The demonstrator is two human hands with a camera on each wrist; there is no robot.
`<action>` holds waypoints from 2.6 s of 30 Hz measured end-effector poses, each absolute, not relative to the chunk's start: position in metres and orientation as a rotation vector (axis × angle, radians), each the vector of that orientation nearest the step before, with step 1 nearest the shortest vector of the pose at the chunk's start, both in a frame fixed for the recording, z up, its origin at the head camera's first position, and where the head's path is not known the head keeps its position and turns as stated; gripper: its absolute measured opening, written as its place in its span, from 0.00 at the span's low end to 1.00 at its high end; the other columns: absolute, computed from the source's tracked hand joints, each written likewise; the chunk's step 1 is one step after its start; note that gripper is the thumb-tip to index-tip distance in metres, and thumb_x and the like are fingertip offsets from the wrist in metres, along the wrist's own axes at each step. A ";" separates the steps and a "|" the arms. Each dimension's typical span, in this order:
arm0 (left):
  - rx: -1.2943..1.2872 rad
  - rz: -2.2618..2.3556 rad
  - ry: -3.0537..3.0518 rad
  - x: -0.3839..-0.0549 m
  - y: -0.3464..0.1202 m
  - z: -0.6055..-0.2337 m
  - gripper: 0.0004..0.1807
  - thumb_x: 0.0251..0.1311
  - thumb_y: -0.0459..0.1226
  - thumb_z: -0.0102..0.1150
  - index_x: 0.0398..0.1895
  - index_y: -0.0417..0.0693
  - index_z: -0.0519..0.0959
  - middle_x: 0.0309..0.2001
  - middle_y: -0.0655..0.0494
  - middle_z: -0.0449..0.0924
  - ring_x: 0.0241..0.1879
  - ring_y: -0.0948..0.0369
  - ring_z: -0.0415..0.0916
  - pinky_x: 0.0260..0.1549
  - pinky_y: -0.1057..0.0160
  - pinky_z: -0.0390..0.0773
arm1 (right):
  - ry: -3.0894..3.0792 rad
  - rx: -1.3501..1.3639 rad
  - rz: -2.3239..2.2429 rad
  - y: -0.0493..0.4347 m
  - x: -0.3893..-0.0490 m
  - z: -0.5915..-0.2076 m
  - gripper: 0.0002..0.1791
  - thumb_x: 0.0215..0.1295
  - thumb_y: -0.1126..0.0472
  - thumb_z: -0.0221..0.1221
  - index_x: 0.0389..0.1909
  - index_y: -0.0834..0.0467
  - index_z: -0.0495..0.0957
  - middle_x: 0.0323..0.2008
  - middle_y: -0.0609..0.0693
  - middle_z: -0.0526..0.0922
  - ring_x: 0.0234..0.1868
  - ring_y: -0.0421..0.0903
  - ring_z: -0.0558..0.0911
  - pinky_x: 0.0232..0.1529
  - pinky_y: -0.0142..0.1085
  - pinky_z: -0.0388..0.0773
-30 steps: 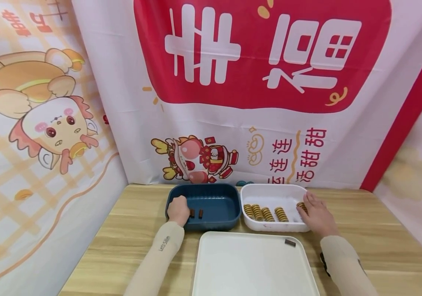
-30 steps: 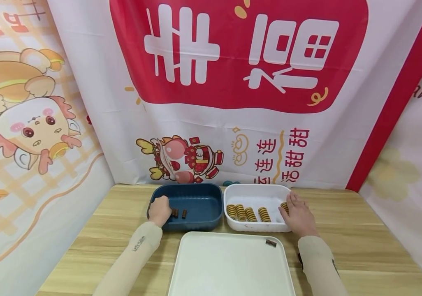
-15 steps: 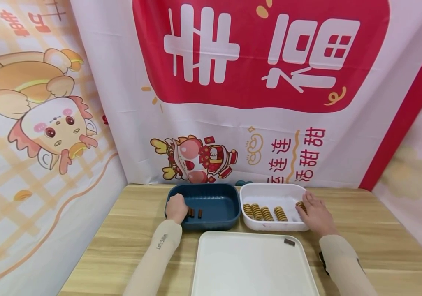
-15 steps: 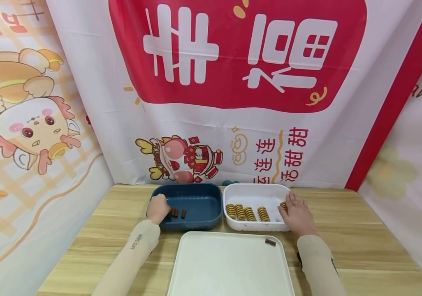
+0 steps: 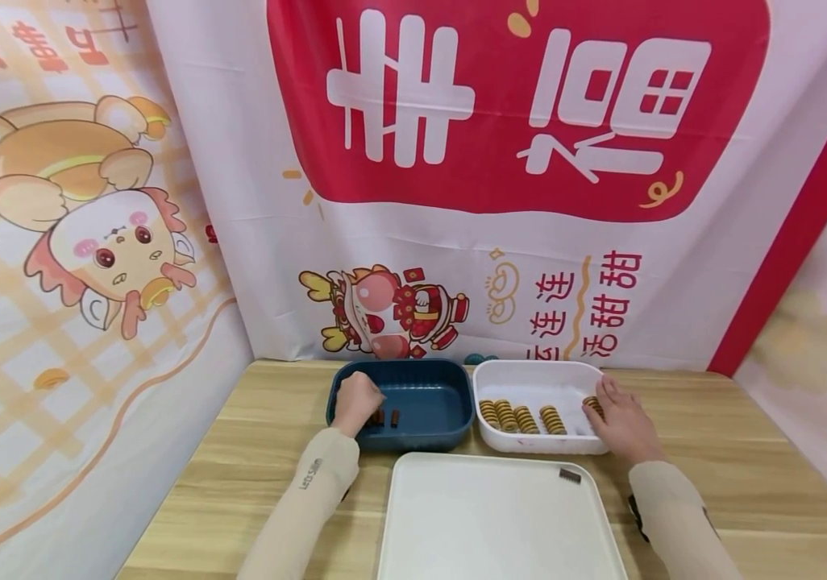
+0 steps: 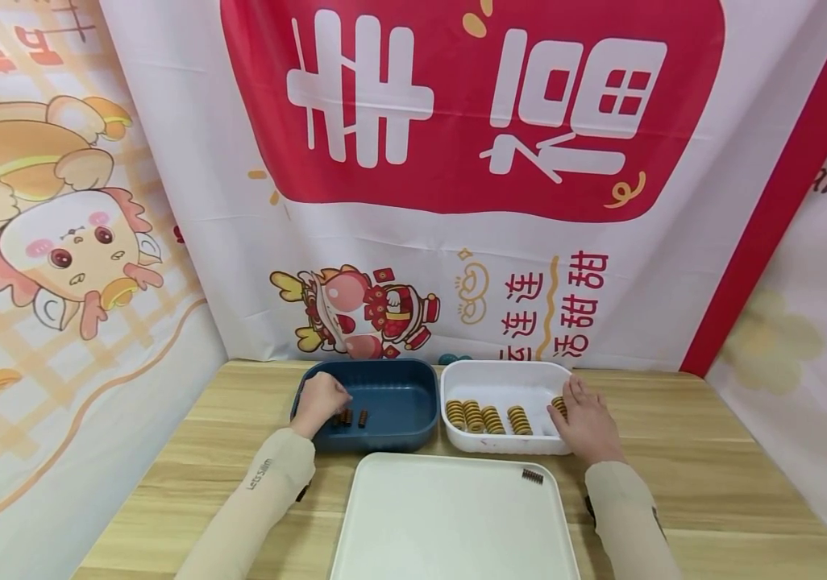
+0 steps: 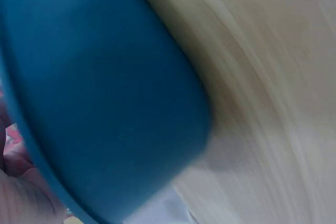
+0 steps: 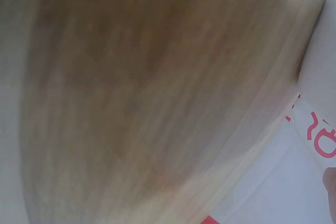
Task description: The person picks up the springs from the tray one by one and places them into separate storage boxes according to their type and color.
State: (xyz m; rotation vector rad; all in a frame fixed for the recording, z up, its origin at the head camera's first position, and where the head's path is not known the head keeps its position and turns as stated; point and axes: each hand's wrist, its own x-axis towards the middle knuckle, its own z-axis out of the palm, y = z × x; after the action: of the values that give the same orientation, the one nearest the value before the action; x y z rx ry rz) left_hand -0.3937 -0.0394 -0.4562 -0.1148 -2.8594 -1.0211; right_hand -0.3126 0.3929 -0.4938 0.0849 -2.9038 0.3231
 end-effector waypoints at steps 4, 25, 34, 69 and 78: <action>-0.228 -1.243 -2.823 -0.388 -0.022 -0.446 0.06 0.53 0.32 0.67 0.22 0.39 0.87 0.16 0.56 0.80 0.17 0.64 0.77 0.24 0.62 0.79 | -2.906 0.086 0.311 0.394 -0.312 -0.494 0.37 0.72 0.48 0.46 0.65 0.77 0.56 0.68 0.73 0.53 0.68 0.68 0.53 0.65 0.61 0.46; -1.046 -1.765 -2.879 -0.316 0.066 -0.421 0.06 0.56 0.34 0.67 0.35 0.43 0.86 0.31 0.60 0.83 0.31 0.65 0.77 0.34 0.68 0.78 | -2.930 0.090 0.283 0.393 -0.314 -0.493 0.38 0.72 0.47 0.46 0.65 0.78 0.56 0.68 0.73 0.53 0.68 0.68 0.53 0.65 0.61 0.46; -1.710 -1.888 -2.907 -0.295 0.085 -0.421 0.08 0.59 0.29 0.61 0.40 0.34 0.83 0.30 0.59 0.84 0.30 0.68 0.79 0.36 0.68 0.79 | -2.926 0.089 0.269 0.395 -0.314 -0.494 0.38 0.72 0.48 0.47 0.65 0.77 0.56 0.68 0.73 0.53 0.68 0.68 0.53 0.65 0.61 0.48; -1.356 0.143 -2.464 -0.288 0.207 -0.486 0.06 0.52 0.39 0.66 0.21 0.62 0.82 0.24 0.68 0.79 0.22 0.70 0.73 0.18 0.69 0.73 | -2.870 0.148 0.268 0.389 -0.316 -0.495 0.35 0.71 0.50 0.47 0.64 0.78 0.59 0.67 0.71 0.57 0.69 0.67 0.55 0.64 0.61 0.49; -1.314 0.202 -2.448 -0.289 0.212 -0.490 0.05 0.52 0.41 0.66 0.23 0.64 0.84 0.24 0.69 0.80 0.23 0.71 0.73 0.22 0.71 0.73 | -2.841 0.152 0.253 0.391 -0.318 -0.496 0.35 0.71 0.51 0.48 0.63 0.78 0.61 0.66 0.71 0.59 0.68 0.66 0.57 0.64 0.61 0.50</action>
State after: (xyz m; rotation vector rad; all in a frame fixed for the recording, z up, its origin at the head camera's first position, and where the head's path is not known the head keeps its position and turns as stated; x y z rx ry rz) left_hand -0.2894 0.2119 -0.4897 -1.3136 -2.4485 0.2018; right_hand -0.3178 0.3907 -0.4957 0.1522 -2.8412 0.2528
